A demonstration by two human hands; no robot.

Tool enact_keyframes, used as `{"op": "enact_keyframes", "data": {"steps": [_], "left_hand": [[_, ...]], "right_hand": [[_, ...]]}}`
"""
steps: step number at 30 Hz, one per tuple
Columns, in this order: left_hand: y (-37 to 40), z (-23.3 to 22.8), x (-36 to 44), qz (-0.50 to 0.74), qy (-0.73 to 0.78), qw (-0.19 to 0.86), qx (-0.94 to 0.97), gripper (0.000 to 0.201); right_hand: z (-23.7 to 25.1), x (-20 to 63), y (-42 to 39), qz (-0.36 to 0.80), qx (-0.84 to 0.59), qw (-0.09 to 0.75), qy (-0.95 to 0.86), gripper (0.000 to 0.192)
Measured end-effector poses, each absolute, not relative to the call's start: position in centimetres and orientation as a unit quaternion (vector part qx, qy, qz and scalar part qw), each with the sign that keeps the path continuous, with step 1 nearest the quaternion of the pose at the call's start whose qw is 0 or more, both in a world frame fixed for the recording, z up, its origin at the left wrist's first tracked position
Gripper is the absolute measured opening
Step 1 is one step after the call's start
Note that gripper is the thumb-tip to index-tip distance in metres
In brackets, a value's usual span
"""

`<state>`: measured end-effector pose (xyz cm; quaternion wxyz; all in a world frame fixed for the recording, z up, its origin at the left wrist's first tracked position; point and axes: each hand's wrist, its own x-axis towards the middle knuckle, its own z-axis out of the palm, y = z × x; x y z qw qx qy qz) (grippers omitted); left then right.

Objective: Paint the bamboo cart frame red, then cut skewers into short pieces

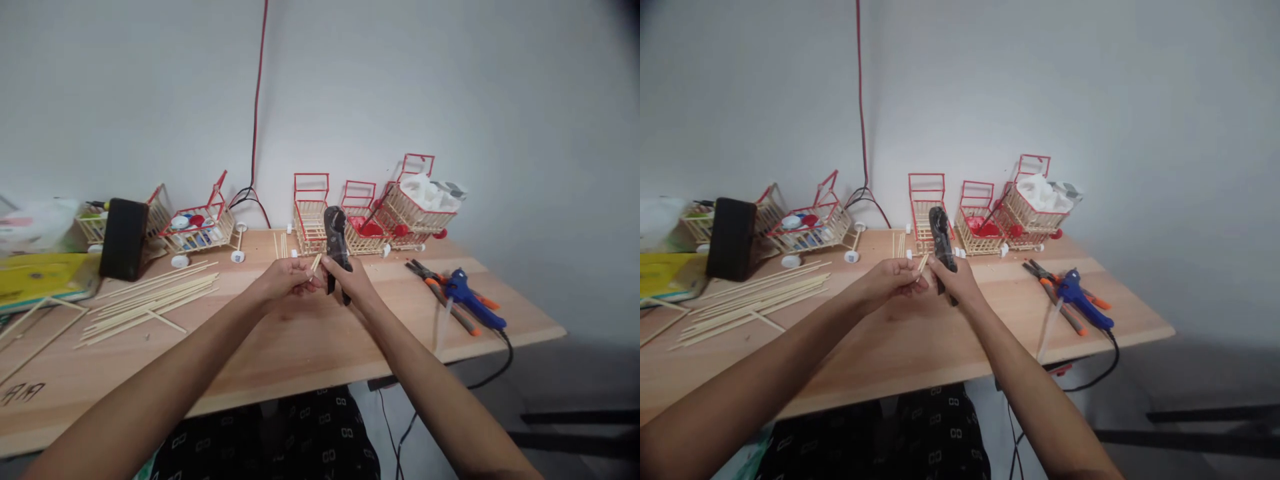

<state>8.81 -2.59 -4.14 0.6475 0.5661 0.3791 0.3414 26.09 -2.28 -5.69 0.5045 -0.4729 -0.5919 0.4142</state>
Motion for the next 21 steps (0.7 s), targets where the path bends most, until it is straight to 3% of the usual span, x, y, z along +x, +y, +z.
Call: {"op": "enact_keyframes", "data": {"steps": [9, 16, 21], "left_hand": [[-3.1, -4.5, 9.2, 0.346, 0.338, 0.679, 0.552, 0.033], [-3.4, -4.8, 9.1, 0.377, 0.379, 0.523, 0.664, 0.012], [-3.7, -5.0, 9.0, 0.373, 0.405, 0.451, 0.703, 0.011]], "right_hand": [[-5.7, 25.7, -2.7, 0.462, -0.452, 0.542, -0.537, 0.039], [-5.1, 25.3, -3.2, 0.531, -0.421, 0.52, -0.52, 0.039], [-5.2, 25.2, -3.3, 0.529, -0.438, 0.502, -0.526, 0.04]]}}
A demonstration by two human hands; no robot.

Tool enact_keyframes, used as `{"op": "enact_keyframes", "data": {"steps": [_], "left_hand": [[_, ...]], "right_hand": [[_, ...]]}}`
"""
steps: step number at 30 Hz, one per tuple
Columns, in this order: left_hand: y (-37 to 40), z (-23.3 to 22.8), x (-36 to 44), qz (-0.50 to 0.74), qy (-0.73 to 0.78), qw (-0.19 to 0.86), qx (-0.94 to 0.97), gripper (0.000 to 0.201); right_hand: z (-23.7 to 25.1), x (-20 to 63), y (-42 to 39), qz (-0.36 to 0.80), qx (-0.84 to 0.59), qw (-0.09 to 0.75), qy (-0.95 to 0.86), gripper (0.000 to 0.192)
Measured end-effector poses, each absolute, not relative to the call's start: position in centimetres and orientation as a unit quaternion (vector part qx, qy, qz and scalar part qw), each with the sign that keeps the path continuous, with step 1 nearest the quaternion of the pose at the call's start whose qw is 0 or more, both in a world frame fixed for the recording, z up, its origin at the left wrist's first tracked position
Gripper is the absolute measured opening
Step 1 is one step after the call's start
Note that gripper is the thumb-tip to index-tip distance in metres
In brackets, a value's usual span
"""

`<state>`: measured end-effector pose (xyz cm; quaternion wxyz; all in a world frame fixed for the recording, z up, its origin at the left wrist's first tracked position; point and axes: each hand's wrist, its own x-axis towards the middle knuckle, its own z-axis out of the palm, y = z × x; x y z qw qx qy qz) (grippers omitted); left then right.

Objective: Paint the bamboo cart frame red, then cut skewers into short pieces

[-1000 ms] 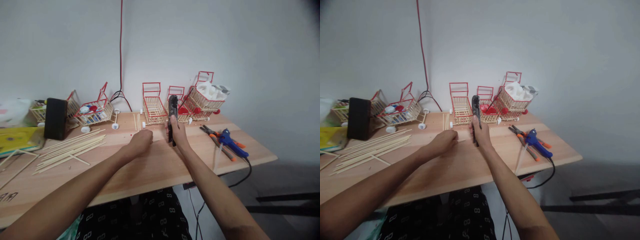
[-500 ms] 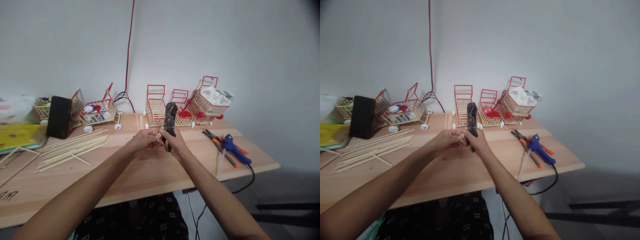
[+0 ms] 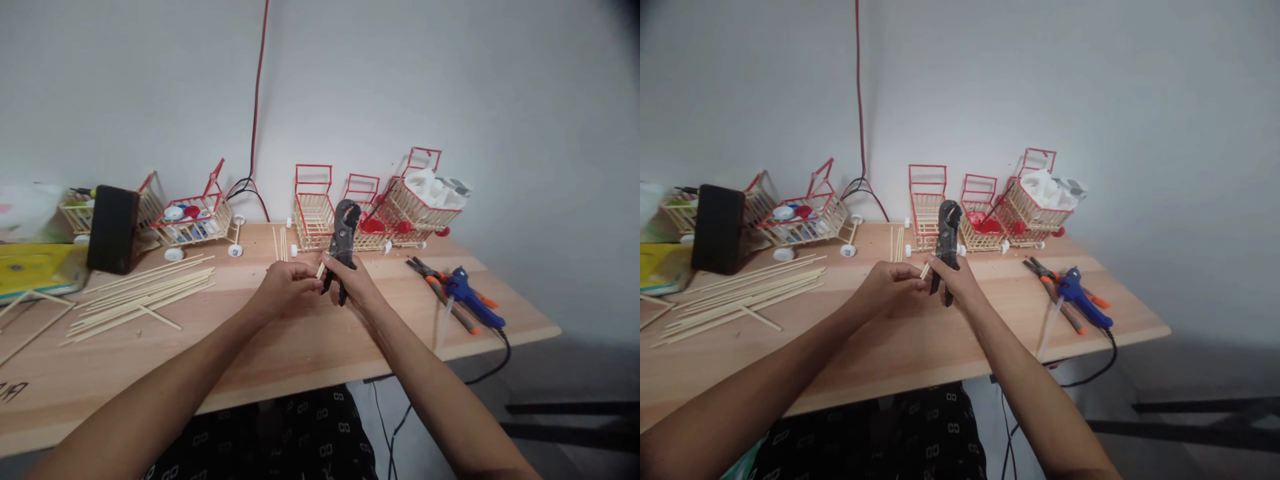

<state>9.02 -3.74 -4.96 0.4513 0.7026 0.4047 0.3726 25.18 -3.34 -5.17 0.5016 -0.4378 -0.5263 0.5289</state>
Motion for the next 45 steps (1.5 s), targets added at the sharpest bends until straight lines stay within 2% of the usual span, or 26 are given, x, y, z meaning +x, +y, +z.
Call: {"op": "enact_keyframes", "data": {"steps": [9, 19, 27, 30, 37, 45], "left_hand": [[-4.11, -4.8, 9.06, 0.38, 0.428, 0.365, 0.734, 0.014], [-4.31, -4.75, 9.08, 0.368, 0.417, 0.364, 0.747, 0.015], [-4.24, -5.14, 9.02, 0.373, 0.402, 0.404, 0.732, 0.016], [-4.1, -4.95, 9.0, 0.37, 0.377, 0.465, 0.71, 0.015], [-4.05, -4.96, 8.78, 0.346, 0.338, 0.608, 0.63, 0.039], [-4.02, -5.05, 8.88, 0.34, 0.357, 0.624, 0.606, 0.028]], "right_hand": [[-4.97, 25.19, -3.41, 0.501, -0.432, 0.498, -0.561, 0.039], [-4.67, 25.24, -3.77, 0.488, -0.462, 0.489, -0.557, 0.035], [-4.66, 25.41, -3.83, 0.5, -0.466, 0.456, -0.569, 0.04], [-4.76, 25.63, -3.64, 0.483, -0.471, 0.464, -0.574, 0.038], [-4.89, 25.88, -3.39, 0.458, -0.46, 0.472, -0.597, 0.036], [-4.57, 25.65, -3.7, 0.461, -0.471, 0.465, -0.59, 0.038]]}}
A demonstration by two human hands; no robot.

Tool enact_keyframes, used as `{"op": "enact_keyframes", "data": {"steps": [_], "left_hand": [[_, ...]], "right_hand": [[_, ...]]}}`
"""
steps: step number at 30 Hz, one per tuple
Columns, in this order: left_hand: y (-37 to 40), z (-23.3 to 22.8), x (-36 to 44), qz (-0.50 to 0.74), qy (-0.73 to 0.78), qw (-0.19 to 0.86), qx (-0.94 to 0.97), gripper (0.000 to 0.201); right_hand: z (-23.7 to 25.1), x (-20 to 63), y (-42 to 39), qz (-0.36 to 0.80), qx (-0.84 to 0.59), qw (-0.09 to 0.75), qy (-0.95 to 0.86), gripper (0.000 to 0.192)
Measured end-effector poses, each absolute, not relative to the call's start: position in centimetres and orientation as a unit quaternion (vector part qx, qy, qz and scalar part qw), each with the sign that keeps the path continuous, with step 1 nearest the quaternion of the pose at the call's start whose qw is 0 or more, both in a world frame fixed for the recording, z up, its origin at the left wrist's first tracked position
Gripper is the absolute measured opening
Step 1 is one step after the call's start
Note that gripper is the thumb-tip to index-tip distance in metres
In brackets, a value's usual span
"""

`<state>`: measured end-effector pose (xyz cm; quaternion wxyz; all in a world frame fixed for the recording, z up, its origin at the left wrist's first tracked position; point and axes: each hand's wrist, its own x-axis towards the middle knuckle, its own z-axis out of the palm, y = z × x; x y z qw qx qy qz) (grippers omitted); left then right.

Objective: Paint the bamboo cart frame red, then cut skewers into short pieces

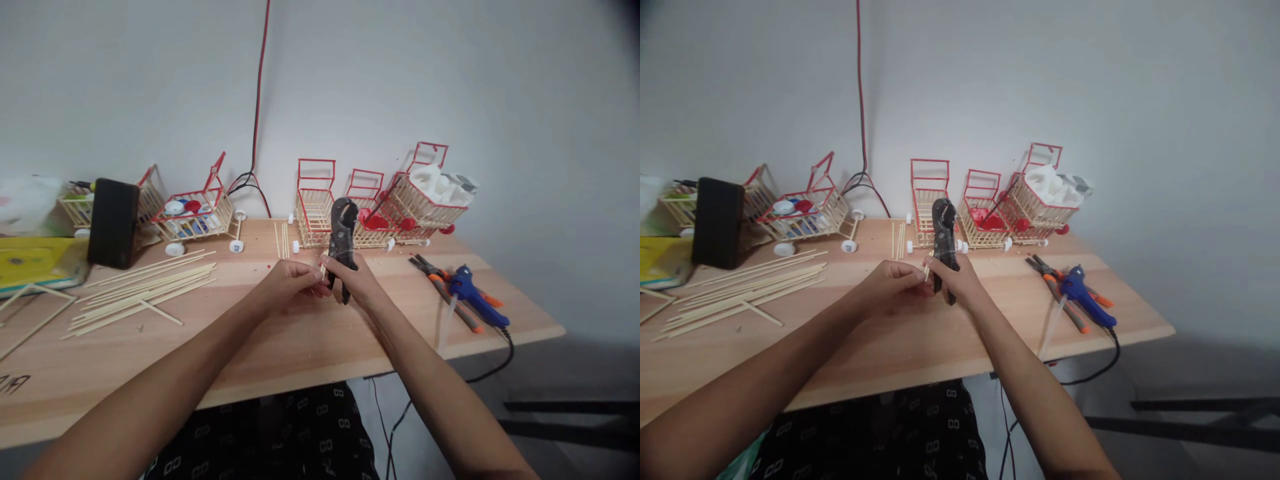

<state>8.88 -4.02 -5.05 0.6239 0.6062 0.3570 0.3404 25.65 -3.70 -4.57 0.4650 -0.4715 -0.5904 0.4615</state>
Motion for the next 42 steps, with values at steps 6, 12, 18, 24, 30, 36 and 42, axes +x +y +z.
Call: {"op": "enact_keyframes", "data": {"steps": [6, 12, 18, 24, 30, 36, 42], "left_hand": [[-4.0, -5.1, 9.0, 0.345, 0.349, 0.602, 0.63, 0.02], [-3.9, -5.3, 9.2, 0.349, 0.343, 0.616, 0.617, 0.021], [-4.1, -5.2, 9.1, 0.355, 0.366, 0.667, 0.543, 0.033], [-4.1, -6.0, 9.4, 0.393, 0.375, 0.663, 0.515, 0.031], [-4.0, -5.8, 9.3, 0.403, 0.363, 0.628, 0.558, 0.019], [-4.7, -4.4, 8.9, 0.402, 0.361, 0.613, 0.577, 0.017], [-5.3, -3.2, 9.1, 0.392, 0.353, 0.613, 0.588, 0.015]], "right_hand": [[-4.7, 25.6, -3.6, 0.484, -0.465, 0.475, -0.569, 0.036], [-4.8, 25.7, -3.5, 0.472, -0.476, 0.459, -0.583, 0.037], [-5.1, 25.6, -3.4, 0.391, -0.492, 0.454, -0.631, 0.036], [-5.7, 25.3, -3.5, 0.316, -0.51, 0.445, -0.664, 0.036], [-5.5, 25.2, -3.7, 0.317, -0.52, 0.426, -0.669, 0.038], [-2.1, 28.0, -5.2, 0.319, -0.524, 0.325, -0.72, 0.045], [1.0, 31.9, -8.0, 0.332, -0.569, 0.173, -0.732, 0.056]]}}
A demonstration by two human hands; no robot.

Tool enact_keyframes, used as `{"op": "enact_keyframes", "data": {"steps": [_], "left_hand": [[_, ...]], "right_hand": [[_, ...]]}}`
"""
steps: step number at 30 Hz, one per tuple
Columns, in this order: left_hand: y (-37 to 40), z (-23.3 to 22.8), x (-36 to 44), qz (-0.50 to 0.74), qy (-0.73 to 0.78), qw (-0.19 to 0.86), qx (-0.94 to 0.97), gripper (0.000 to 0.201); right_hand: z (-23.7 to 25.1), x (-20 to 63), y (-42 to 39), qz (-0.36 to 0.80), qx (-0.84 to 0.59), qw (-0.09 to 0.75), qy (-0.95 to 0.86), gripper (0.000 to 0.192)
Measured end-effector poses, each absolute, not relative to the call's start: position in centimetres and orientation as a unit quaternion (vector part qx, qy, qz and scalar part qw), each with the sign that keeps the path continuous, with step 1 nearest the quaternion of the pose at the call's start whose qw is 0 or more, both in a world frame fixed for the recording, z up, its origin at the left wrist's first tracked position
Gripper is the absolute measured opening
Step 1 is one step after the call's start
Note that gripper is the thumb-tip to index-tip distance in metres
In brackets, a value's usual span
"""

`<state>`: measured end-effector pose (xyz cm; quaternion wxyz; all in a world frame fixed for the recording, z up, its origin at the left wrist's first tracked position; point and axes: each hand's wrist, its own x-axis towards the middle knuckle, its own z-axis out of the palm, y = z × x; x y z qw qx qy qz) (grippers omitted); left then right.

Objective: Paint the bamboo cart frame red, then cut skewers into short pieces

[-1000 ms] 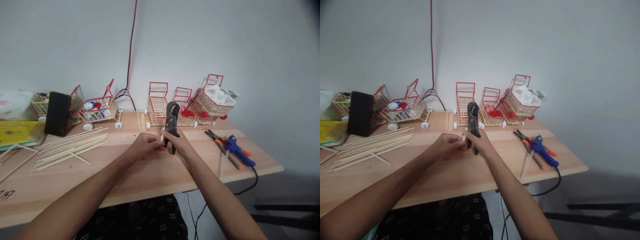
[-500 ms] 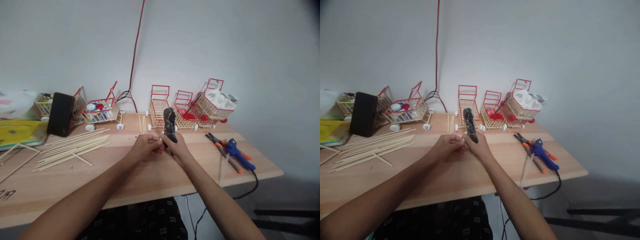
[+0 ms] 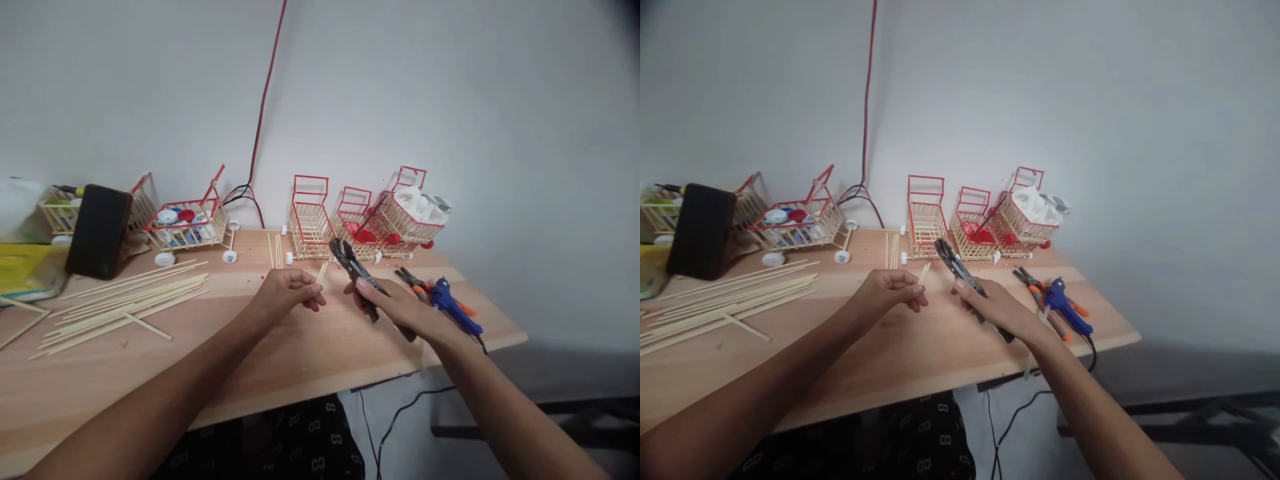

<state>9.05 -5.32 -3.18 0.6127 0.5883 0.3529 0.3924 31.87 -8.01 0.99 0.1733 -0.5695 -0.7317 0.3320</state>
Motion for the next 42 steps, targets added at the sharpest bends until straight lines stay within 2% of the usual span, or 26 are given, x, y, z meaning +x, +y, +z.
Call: {"op": "enact_keyframes", "data": {"steps": [4, 9, 14, 24, 33, 42], "left_hand": [[-5.6, -3.0, 9.2, 0.375, 0.353, 0.605, 0.608, 0.014], [-5.8, -2.9, 9.3, 0.367, 0.362, 0.602, 0.61, 0.013], [-5.6, -3.0, 9.3, 0.37, 0.367, 0.603, 0.604, 0.012], [-6.2, -2.5, 9.7, 0.4, 0.397, 0.565, 0.602, 0.008], [-6.0, -3.3, 9.7, 0.38, 0.389, 0.561, 0.624, 0.014], [-5.9, -4.3, 10.0, 0.36, 0.398, 0.591, 0.602, 0.013]], "right_hand": [[2.1, 31.9, -9.2, 0.318, -0.563, 0.112, -0.754, 0.056], [2.8, 31.0, -9.5, 0.317, -0.559, 0.086, -0.761, 0.058], [2.8, 30.7, -9.6, 0.285, -0.569, 0.084, -0.766, 0.062], [2.2, 30.4, -10.1, 0.21, -0.594, 0.098, -0.77, 0.056], [1.2, 30.4, -10.1, 0.13, -0.601, 0.116, -0.78, 0.055], [0.7, 30.6, -9.9, 0.159, -0.587, 0.102, -0.788, 0.052]]}}
